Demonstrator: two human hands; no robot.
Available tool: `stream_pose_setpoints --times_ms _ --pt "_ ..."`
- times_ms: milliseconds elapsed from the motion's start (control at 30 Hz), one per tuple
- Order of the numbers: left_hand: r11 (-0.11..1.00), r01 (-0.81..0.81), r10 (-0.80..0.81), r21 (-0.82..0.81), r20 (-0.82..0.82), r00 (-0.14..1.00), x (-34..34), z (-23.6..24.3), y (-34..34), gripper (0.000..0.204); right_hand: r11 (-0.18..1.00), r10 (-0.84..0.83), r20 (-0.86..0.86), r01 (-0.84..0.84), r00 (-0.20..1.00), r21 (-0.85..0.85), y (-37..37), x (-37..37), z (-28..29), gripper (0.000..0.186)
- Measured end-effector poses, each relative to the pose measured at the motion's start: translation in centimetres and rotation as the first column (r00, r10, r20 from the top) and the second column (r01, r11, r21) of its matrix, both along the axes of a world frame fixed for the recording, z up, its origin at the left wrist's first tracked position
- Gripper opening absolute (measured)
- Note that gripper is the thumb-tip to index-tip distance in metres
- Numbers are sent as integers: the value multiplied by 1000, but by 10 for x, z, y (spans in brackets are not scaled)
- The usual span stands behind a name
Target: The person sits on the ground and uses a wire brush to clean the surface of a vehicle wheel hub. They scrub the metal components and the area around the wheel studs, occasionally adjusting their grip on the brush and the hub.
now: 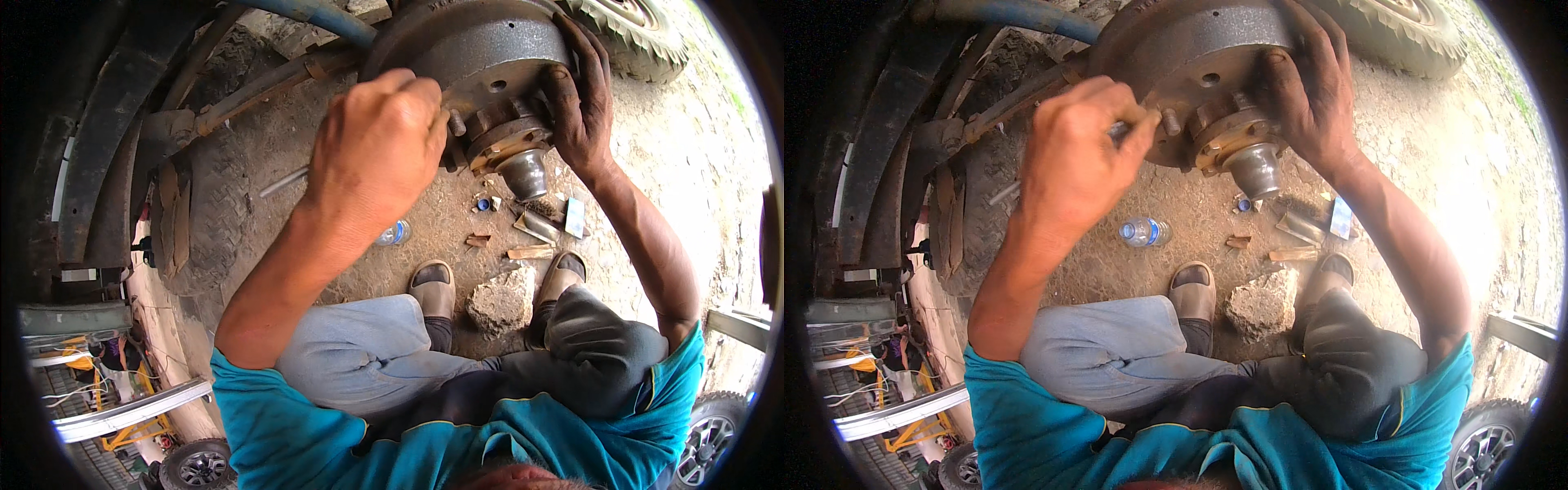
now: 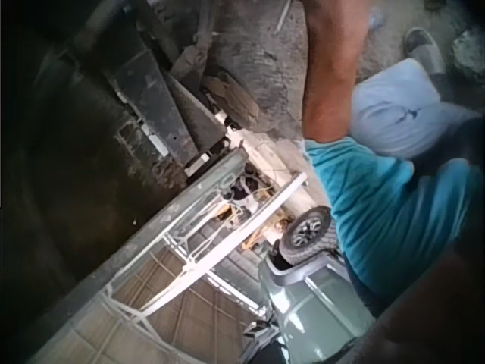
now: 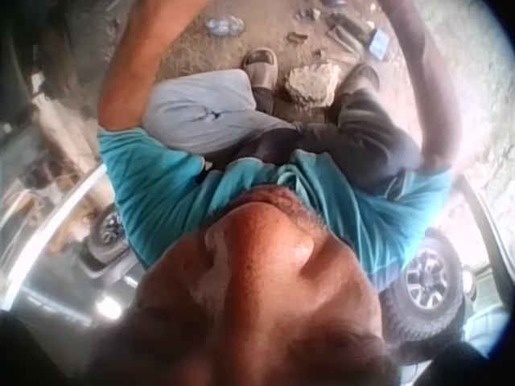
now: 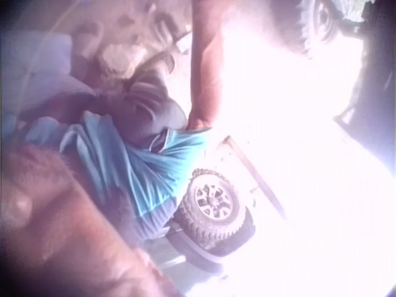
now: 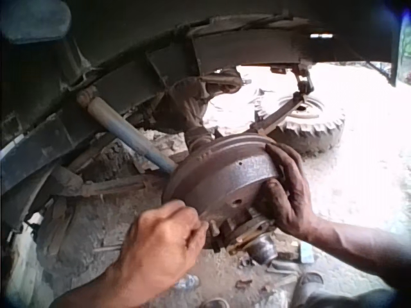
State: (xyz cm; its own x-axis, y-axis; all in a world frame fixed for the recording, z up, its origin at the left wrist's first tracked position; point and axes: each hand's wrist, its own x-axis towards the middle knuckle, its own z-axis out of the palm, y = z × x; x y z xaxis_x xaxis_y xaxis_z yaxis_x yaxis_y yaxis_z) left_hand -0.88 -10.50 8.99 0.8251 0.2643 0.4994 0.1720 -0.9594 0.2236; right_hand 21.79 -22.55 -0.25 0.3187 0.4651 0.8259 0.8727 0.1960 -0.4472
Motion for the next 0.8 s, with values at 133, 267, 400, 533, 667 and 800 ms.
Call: stream_pose_setpoints --times_ms 133,267,400,533,667,800 --pt "1000 13 -13 0 -21 1000 3 7 2 14 1000 -29 73 29 997 -7 -3 4 -1 51" --pt "1000 11 -9 16 -76 997 2 12 2 13 1000 -14 62 14 998 -9 -4 -1 0 51" --pt "1000 4 -6 -10 -150 989 3 18 1 12 1000 -21 17 21 1000 -15 -3 -3 -1 52" --pt "1000 -13 9 -22 -170 985 2 11 -1 13 999 -33 77 34 996 -13 -5 2 2 52" --pt "998 -8 -1 -55 -158 988 -2 5 2 16 1000 -13 9 13 1000 -20 -6 -3 3 53" --pt "996 -12 1 -84 -131 991 -3 0 3 16 999 17 -12 -18 1000 -35 -10 -4 13 56"
